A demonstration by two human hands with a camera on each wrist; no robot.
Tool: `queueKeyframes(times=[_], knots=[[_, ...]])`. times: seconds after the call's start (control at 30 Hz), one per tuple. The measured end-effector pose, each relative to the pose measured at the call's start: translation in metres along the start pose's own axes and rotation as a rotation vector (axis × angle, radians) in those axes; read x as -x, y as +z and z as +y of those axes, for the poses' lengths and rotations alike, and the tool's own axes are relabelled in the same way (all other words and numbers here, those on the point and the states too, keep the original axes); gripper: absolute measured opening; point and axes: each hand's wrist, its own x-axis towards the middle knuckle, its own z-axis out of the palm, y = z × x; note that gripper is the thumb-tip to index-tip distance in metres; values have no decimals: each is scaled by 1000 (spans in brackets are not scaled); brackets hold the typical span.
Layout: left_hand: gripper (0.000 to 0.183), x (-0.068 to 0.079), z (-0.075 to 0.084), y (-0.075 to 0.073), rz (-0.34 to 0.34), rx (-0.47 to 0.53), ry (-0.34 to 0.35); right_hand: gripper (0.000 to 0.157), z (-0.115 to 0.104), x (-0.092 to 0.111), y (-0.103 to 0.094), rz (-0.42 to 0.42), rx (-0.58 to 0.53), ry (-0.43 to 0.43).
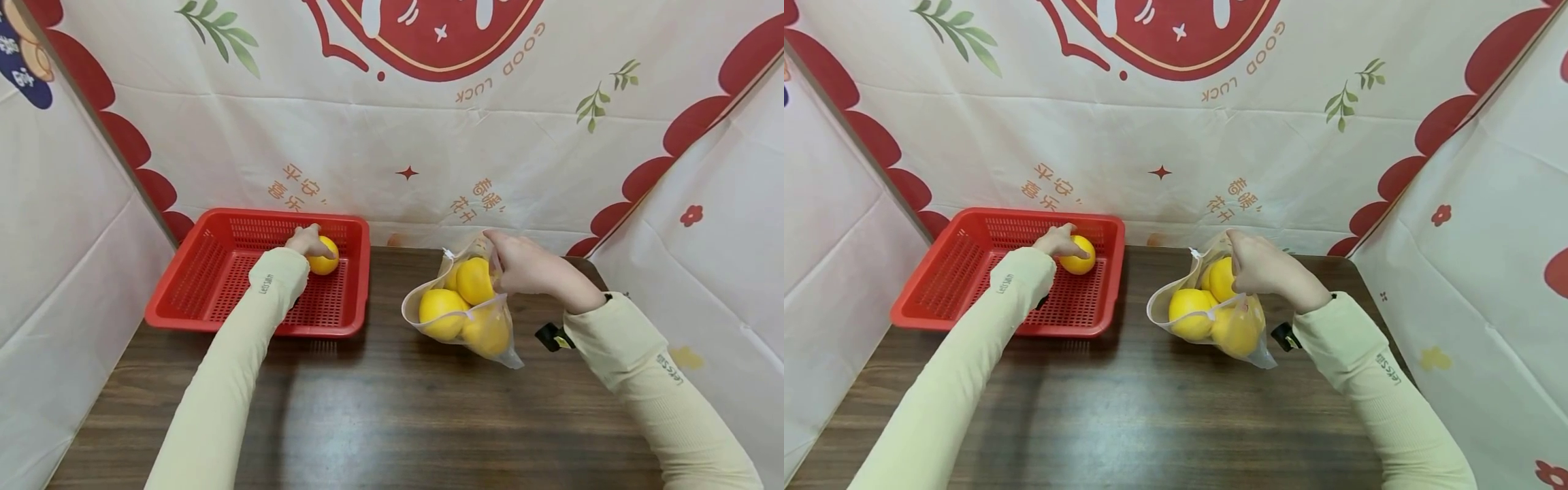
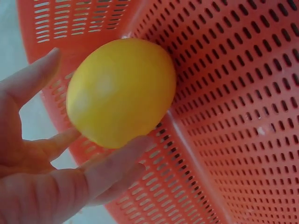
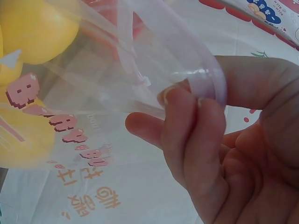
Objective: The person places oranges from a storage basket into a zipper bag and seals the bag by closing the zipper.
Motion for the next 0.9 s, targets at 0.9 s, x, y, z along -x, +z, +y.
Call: queueKeyframes(times=[0.9], knots=[[69, -17, -8, 18, 104, -50, 90, 78, 1, 0, 2, -4, 20, 15]])
